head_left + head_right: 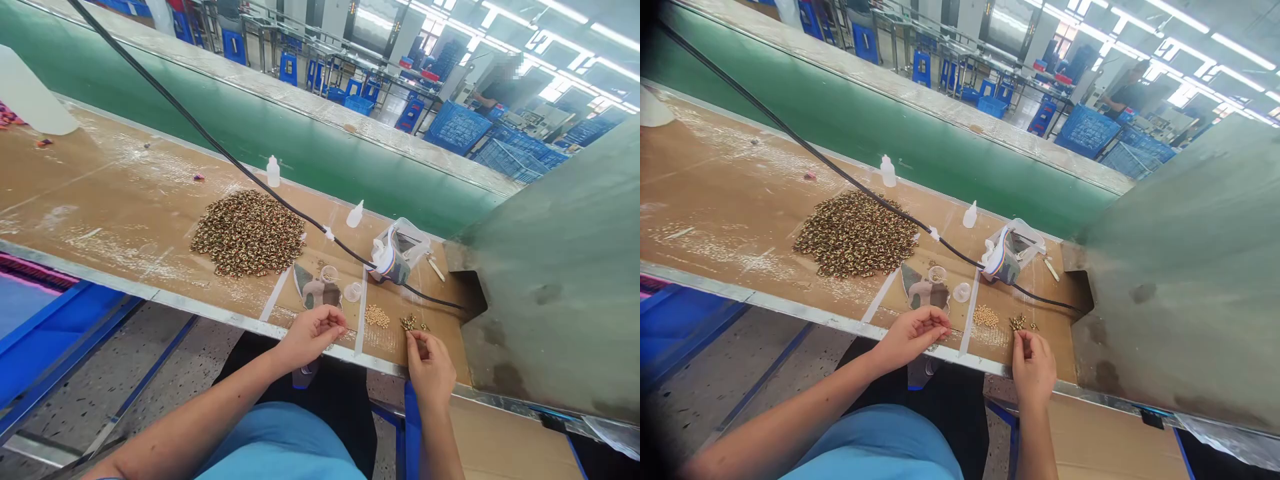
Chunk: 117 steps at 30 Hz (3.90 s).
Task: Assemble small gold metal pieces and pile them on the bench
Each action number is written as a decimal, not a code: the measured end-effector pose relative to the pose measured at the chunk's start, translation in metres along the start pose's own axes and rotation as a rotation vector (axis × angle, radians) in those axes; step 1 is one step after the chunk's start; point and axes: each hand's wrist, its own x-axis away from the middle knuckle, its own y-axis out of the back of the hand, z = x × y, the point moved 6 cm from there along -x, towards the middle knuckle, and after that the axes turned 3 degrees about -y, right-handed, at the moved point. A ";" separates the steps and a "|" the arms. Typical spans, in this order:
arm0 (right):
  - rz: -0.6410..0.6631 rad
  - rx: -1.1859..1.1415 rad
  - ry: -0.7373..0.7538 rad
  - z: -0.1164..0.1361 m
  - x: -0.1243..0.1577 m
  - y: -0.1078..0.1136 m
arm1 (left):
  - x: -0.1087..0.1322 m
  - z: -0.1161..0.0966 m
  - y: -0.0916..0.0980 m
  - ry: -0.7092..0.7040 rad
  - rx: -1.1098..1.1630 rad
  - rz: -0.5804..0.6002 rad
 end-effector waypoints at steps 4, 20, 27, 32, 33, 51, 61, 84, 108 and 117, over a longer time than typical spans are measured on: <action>-0.041 0.017 0.035 0.002 0.001 0.001 | 0.001 -0.002 0.000 -0.009 -0.039 -0.004; 0.170 0.094 0.506 0.038 -0.003 -0.021 | 0.000 -0.001 0.001 0.015 -0.026 0.007; 0.233 0.083 0.446 0.033 -0.005 -0.026 | 0.000 -0.002 0.000 0.046 0.011 -0.002; 0.209 -0.028 0.360 0.030 -0.003 -0.023 | -0.001 -0.005 0.001 0.059 0.044 -0.013; 0.206 -0.057 0.351 0.033 -0.002 -0.021 | -0.002 -0.004 0.001 0.069 0.047 -0.012; 0.251 -0.262 0.515 0.105 0.010 -0.046 | -0.010 0.009 -0.003 0.171 0.224 -0.043; 0.209 -0.220 0.240 0.056 0.002 -0.026 | -0.010 0.004 0.005 0.137 0.223 -0.065; 0.313 -0.133 0.040 0.029 0.005 -0.028 | -0.009 0.003 0.004 0.177 0.167 -0.029; 0.321 -0.503 0.192 0.115 0.012 -0.045 | -0.009 0.017 0.025 0.314 -0.038 -0.006; 0.293 -0.559 0.271 0.116 0.015 -0.047 | -0.008 -0.008 0.005 0.236 0.013 0.031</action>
